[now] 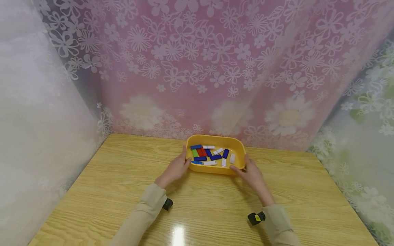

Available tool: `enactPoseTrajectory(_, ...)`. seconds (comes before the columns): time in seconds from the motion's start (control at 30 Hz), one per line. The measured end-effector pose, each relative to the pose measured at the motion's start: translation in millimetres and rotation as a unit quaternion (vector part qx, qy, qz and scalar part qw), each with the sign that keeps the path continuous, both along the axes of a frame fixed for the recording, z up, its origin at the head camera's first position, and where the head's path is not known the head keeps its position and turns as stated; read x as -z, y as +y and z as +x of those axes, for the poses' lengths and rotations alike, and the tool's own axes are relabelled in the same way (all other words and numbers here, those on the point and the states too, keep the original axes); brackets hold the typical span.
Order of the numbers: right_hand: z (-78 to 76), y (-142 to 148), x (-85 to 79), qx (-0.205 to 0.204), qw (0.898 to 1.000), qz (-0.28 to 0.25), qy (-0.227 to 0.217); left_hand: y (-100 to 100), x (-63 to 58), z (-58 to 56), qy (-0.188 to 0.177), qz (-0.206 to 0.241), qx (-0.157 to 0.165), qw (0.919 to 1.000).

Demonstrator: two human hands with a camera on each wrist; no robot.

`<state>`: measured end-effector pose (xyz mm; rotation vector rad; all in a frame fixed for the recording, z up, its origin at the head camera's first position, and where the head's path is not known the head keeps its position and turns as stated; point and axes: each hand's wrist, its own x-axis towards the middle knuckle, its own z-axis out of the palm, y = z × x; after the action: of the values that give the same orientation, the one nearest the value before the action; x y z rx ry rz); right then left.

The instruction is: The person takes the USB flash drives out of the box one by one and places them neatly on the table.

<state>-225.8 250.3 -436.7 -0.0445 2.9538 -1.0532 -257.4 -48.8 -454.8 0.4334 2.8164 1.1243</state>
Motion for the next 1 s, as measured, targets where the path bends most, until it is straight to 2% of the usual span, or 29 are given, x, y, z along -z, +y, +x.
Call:
enactPoseTrajectory(0.23, -0.7, -11, -1.1, -0.003, 1.0, -0.002, 0.002, -10, -2.3, 1.3, -0.006, -0.005, -0.013, 0.9999)
enactPoseTrajectory(0.37, -2.3, -12, -0.9, -0.004, 1.0, -0.003, -0.004, -13, -1.6, 0.5, -0.005, 0.017, -0.02, 0.9996)
enactPoseTrajectory(0.5, -5.2, -10, 0.4, -0.001, 1.0, -0.018, -0.008, -15, -0.2, -2.1, 0.015, 0.046, -0.024, 0.9986)
enactPoseTrajectory(0.77, -6.9, -6, 4.6, 0.01, 0.999, -0.024, -0.027, -14, 0.6, -6.0, 0.028, 0.02, -0.018, 0.9992)
enactPoseTrajectory(1.0, -5.4, -9, 1.5, 0.0, 1.0, -0.021, -0.02, -15, -1.9, -5.8, 0.025, 0.002, -0.014, 0.9996)
